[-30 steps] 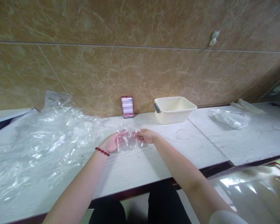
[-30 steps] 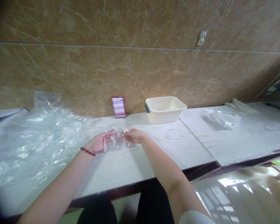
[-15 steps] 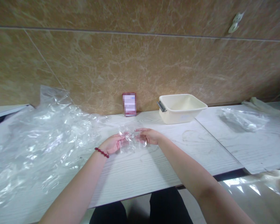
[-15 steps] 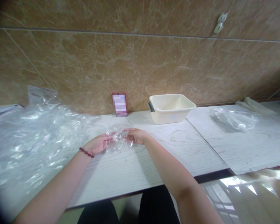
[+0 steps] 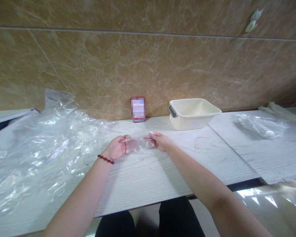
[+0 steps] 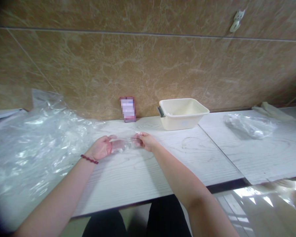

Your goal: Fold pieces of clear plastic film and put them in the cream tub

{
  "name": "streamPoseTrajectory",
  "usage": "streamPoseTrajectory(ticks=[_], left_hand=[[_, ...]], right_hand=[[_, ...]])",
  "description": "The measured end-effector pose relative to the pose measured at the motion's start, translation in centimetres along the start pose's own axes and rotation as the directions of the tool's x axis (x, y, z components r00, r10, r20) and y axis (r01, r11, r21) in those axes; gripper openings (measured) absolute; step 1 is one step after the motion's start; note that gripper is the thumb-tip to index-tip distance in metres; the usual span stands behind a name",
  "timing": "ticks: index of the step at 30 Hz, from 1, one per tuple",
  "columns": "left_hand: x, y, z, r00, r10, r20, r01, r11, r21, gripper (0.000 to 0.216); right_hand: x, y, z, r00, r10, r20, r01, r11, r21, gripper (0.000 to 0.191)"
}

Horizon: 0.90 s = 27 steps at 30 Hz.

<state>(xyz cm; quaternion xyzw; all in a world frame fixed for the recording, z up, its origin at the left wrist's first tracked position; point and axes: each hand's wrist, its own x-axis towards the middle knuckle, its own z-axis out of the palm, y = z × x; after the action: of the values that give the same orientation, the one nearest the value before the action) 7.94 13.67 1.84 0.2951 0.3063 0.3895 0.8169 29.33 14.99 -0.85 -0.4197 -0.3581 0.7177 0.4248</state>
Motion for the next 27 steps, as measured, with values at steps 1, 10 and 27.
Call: streamPoseTrajectory(ticks=[1, 10, 27], left_hand=[[-0.1, 0.1, 0.1, 1.000, -0.006, -0.008, 0.006, 1.000, -0.028, 0.016], [0.6, -0.8, -0.4, 0.996, -0.036, -0.084, 0.045, 0.993, 0.110, 0.013], [0.7, -0.7, -0.6, 0.949, 0.241, -0.205, -0.189, 0.951, 0.243, 0.032]], right_hand=[[0.1, 0.1, 0.0, 1.000, -0.018, -0.004, 0.018, 1.000, -0.005, 0.010], [0.7, 0.6, -0.3, 0.999, -0.048, 0.016, 0.048, 0.999, 0.001, 0.007], [-0.7, -0.1, 0.5, 0.966, -0.258, 0.030, 0.259, 0.965, -0.040, 0.042]])
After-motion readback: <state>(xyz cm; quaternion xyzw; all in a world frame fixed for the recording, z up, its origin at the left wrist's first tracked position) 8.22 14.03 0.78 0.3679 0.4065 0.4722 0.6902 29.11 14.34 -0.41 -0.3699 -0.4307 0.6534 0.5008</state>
